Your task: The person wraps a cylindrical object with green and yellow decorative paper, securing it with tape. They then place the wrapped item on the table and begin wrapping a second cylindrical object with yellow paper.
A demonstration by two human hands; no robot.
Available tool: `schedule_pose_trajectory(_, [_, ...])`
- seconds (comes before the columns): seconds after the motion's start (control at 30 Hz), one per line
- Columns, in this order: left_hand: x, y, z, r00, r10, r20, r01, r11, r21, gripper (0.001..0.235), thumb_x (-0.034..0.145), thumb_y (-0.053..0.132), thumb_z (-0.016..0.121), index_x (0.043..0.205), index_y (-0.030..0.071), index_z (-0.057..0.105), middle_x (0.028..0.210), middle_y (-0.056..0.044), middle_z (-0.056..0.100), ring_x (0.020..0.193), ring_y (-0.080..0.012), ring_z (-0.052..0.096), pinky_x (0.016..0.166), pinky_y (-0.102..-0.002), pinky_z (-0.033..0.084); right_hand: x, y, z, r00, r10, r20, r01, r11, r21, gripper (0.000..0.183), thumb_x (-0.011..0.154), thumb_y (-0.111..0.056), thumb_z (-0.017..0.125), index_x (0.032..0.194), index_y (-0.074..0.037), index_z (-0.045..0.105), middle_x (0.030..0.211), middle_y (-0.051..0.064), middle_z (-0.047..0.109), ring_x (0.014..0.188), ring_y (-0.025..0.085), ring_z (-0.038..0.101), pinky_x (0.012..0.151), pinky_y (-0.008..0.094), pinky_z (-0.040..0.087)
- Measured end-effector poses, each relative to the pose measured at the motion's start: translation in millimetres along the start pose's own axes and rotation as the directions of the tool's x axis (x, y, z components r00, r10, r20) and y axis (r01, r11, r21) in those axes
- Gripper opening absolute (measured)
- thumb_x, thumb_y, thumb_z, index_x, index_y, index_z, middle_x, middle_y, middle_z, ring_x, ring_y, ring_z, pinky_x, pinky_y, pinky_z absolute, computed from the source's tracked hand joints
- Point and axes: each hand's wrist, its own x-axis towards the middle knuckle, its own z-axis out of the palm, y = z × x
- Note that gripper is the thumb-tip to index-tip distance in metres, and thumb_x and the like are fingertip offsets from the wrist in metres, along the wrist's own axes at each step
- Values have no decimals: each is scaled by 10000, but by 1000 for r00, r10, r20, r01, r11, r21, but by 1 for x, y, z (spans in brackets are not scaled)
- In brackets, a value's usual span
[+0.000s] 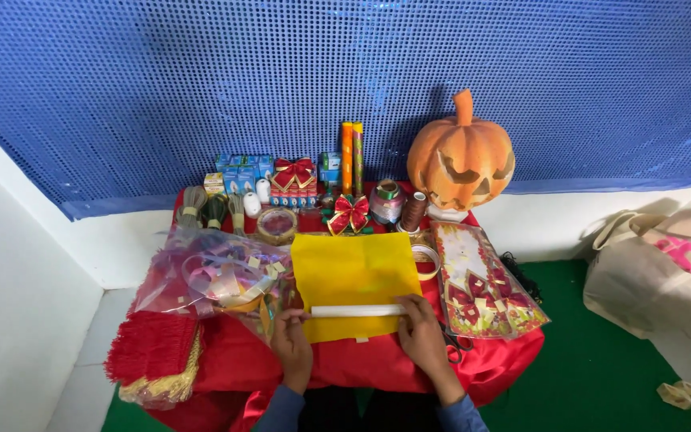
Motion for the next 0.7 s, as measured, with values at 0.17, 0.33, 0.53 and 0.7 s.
schedule_pose_trajectory(0.17, [-1, 0, -2, 1000, 7, 25, -7, 1000, 7, 172, 1048, 52, 483, 1051, 84, 652, 963, -85, 702, 921, -203, 698, 875, -329, 579, -1, 3, 3, 1000, 4, 24, -4, 1000, -23, 378, 940, -73, 592, 1313, -60, 650, 1312, 138, 570, 1182, 355, 613, 1015, 457, 543])
schedule_pose_trajectory(0.33, [3, 10, -2, 992, 19, 128, -37, 990, 139, 184, 1026, 58, 493, 1020, 104, 672, 959, -48, 682, 946, -206, 650, 896, -339, 521, 1, -1, 2, 1000, 12, 15, -11, 998, -63, 357, 963, -119, 594, 1311, -87, 661, 1269, 146, 598, 1148, 360, 624, 977, 459, 543])
schedule_pose_trajectory(0.53, [6, 24, 0, 966, 3, 260, -78, 957, 279, 201, 985, 51, 500, 959, 81, 697, 934, -73, 711, 921, -241, 675, 842, -363, 533, 1, -2, 2, 1000, -12, 22, 14, 996, -83, 330, 967, -117, 583, 1285, -57, 647, 1243, 165, 606, 1069, 385, 643, 913, 490, 561])
schedule_pose_trajectory(0.7, [9, 35, 2, 941, -40, 336, -93, 925, 369, 213, 960, 71, 513, 946, 93, 725, 922, -71, 738, 900, -254, 680, 799, -398, 535, 1, -6, 2, 1000, -4, 26, 6, 995, -101, 299, 974, -127, 587, 1251, -53, 670, 1216, 147, 625, 1076, 362, 642, 936, 478, 559])
